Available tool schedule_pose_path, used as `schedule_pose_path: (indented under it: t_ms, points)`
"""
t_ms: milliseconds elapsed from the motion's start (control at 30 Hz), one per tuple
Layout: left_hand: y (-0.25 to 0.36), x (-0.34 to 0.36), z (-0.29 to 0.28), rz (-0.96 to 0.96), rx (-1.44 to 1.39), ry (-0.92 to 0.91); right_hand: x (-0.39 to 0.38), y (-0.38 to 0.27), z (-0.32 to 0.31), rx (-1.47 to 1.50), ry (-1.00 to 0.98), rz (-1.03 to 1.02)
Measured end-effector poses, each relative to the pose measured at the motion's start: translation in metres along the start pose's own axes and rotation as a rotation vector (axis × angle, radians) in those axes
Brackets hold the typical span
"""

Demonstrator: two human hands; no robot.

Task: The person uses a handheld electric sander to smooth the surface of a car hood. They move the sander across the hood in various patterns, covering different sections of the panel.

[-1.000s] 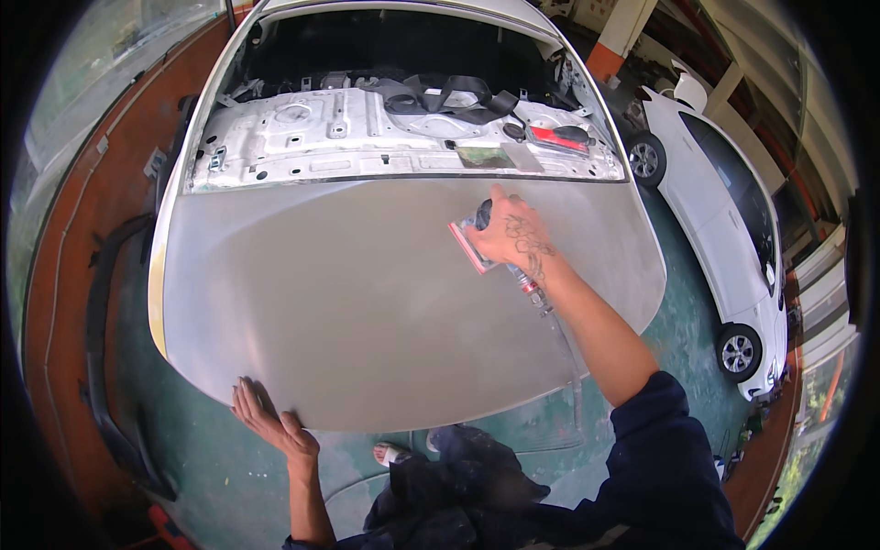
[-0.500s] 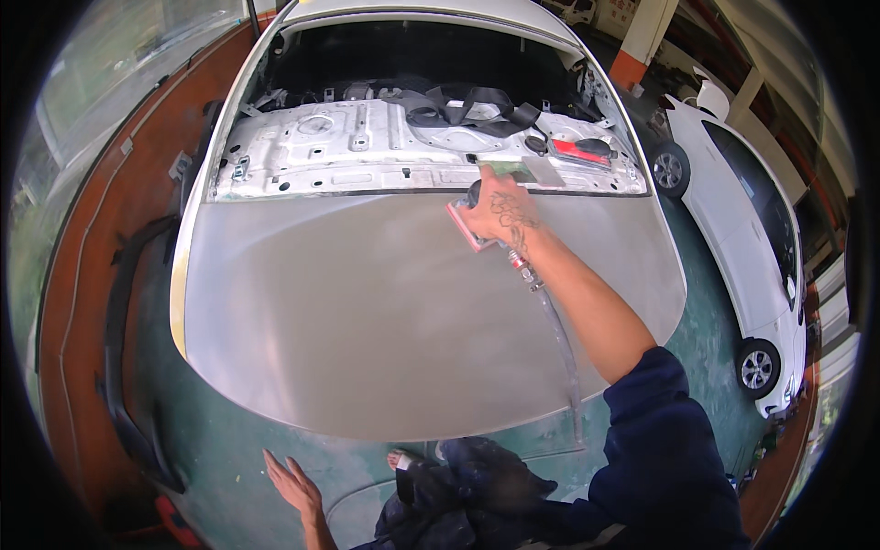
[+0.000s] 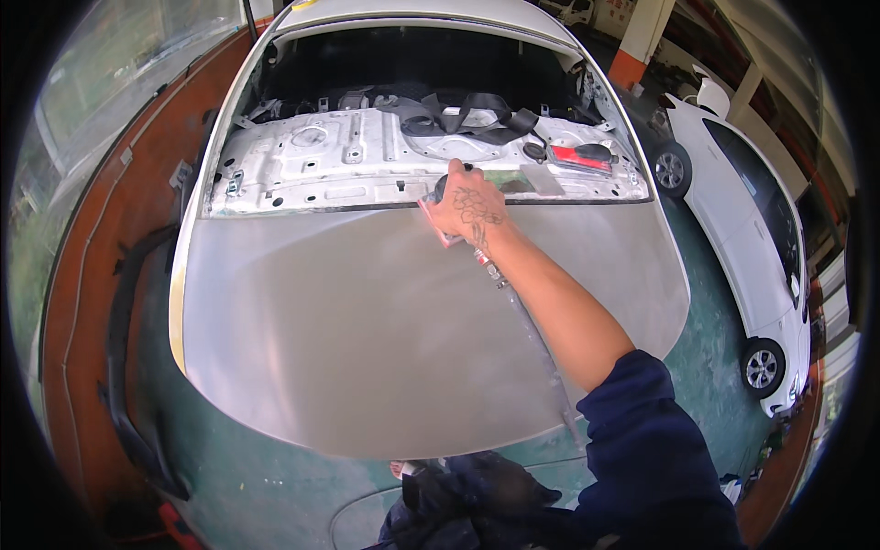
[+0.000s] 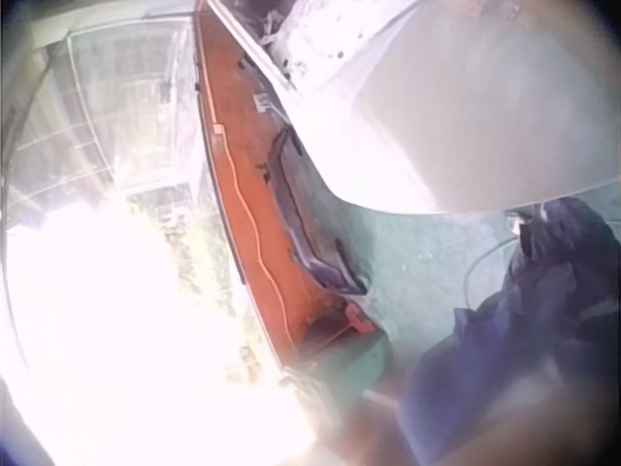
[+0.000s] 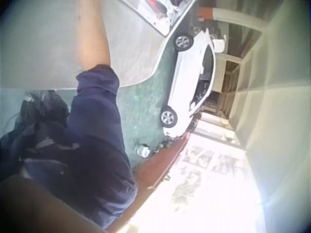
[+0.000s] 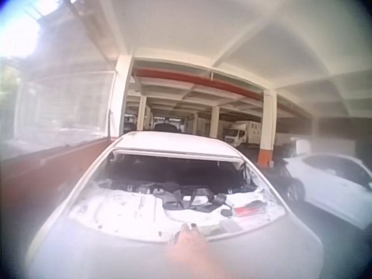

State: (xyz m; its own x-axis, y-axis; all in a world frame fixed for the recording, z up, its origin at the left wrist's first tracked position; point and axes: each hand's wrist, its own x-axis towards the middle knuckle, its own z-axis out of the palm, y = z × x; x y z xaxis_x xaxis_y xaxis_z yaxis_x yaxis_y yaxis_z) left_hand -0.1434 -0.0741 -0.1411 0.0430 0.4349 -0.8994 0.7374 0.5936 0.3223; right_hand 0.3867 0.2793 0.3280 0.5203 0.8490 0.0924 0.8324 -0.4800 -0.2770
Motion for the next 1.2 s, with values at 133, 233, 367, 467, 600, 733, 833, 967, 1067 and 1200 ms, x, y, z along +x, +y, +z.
schedule_pose_path:
  t_ms: [133,233,367,467,600,733,833,967,1067,1200]
  points:
    - [0.026,-0.016,-0.017,0.015,0.019,-0.053,0.008,0.070,-0.011,-0.049,0.073,0.126]
    - [0.042,-0.026,-0.028,0.019,0.043,-0.094,0.006,0.110,-0.022,-0.073,0.116,0.200]
    - [0.082,-0.038,-0.050,0.044,0.119,-0.174,0.001,0.120,-0.026,-0.049,0.127,0.132]
    - [0.135,-0.051,-0.068,0.069,0.201,-0.260,-0.008,0.086,-0.010,0.038,0.053,-0.005]
    - [0.217,-0.068,-0.070,0.107,0.261,-0.325,-0.040,0.012,0.006,0.128,-0.094,-0.295]
    - [0.264,-0.075,-0.058,0.169,0.333,-0.350,-0.046,0.024,0.005,0.131,-0.205,-0.345]
    - [0.266,-0.078,-0.047,0.176,0.337,-0.330,-0.031,0.072,-0.016,0.116,-0.149,-0.177]
    - [0.264,-0.092,-0.047,0.199,0.320,-0.246,-0.029,0.145,-0.044,-0.003,-0.085,-0.021]
    - [0.261,-0.102,-0.064,0.251,0.375,-0.249,-0.029,0.182,-0.054,-0.040,-0.019,0.041]
    - [0.300,-0.174,-0.088,0.291,0.345,-0.370,-0.031,0.159,-0.050,-0.002,-0.082,-0.034]
